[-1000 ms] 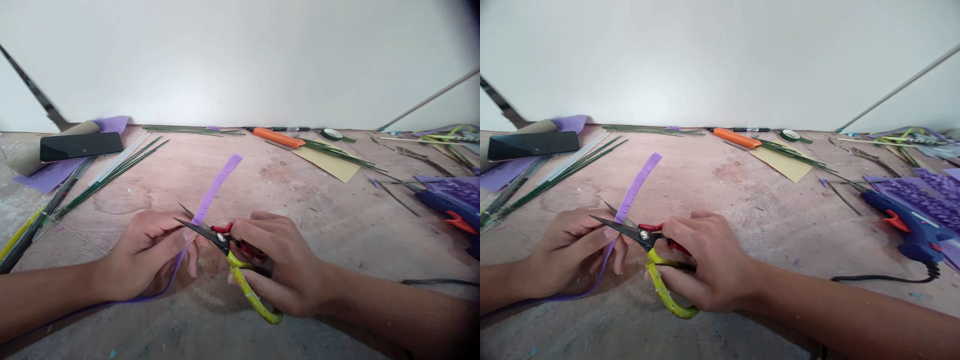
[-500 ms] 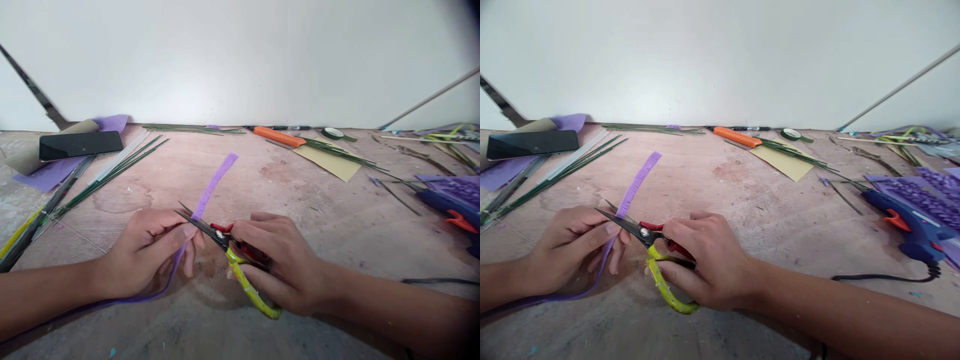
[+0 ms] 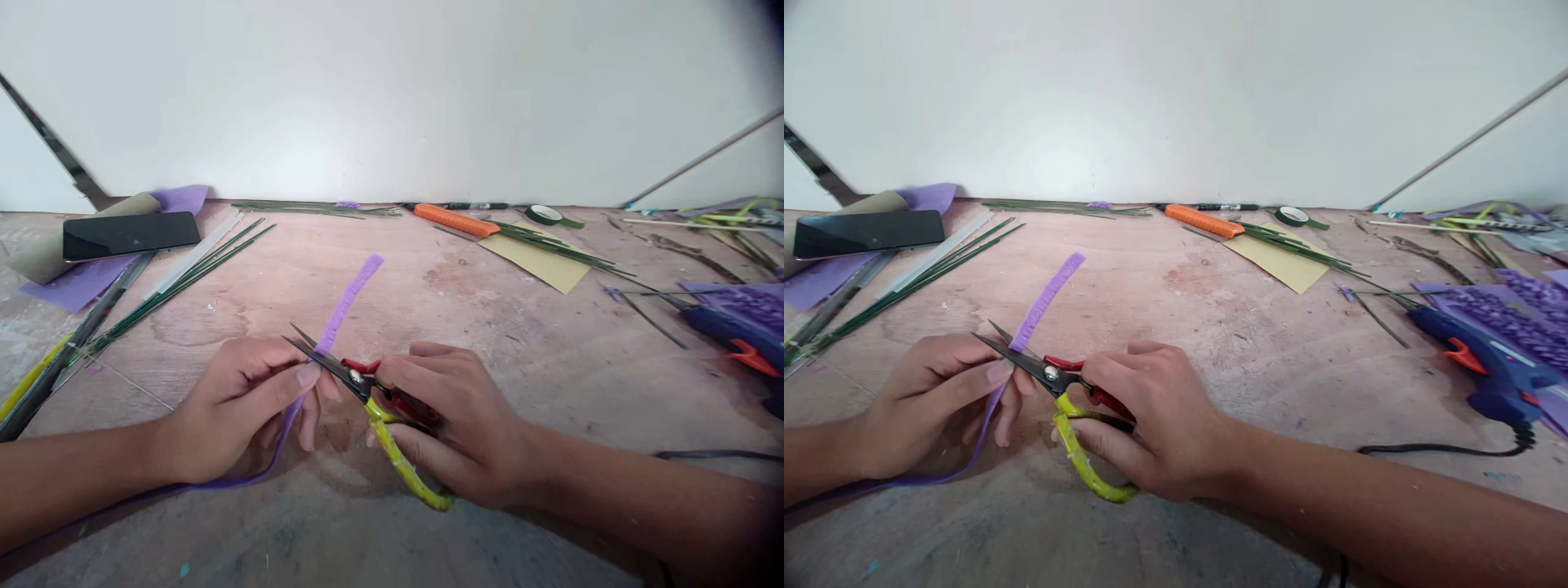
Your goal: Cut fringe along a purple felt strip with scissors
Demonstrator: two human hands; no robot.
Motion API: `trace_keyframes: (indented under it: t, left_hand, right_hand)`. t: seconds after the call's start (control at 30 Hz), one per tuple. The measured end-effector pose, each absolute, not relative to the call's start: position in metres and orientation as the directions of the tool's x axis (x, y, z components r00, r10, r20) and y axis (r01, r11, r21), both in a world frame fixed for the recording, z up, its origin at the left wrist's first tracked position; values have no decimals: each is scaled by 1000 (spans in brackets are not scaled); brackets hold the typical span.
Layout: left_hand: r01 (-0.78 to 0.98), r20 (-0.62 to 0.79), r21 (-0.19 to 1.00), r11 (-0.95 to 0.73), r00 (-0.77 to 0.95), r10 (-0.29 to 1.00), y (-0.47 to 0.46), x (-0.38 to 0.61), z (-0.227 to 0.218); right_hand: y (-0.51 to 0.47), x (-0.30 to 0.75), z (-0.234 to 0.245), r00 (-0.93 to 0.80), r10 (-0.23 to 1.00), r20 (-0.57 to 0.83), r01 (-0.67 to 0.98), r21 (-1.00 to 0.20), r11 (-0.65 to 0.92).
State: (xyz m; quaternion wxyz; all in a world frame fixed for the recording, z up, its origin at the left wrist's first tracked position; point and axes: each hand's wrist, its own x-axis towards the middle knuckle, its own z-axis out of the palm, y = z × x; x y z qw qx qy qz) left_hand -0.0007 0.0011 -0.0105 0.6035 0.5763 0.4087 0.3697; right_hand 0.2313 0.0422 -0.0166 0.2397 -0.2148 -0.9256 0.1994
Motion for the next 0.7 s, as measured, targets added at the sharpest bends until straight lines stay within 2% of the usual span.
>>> trace_keyframes:
  t: [0.2, 0.33, 0.5, 0.7]
  left_hand:
    - [30, 41, 998, -54, 327, 944, 2, 2, -9]
    - [12, 66, 997, -75, 354, 933, 3, 3, -9]
    - [18, 31, 999, -41, 369, 929, 3, 1, -10]
    - [53, -37, 998, 19, 355, 934, 1, 0, -10]
  right_hand:
    - [43, 231, -19, -780, 514, 357, 318, -481, 817]
    - [42, 231, -19, -786, 518, 338, 326, -485, 811]
    - [42, 231, -16, -801, 511, 311, 325, -491, 808]
    - [43, 232, -17, -798, 496, 342, 301, -487, 820]
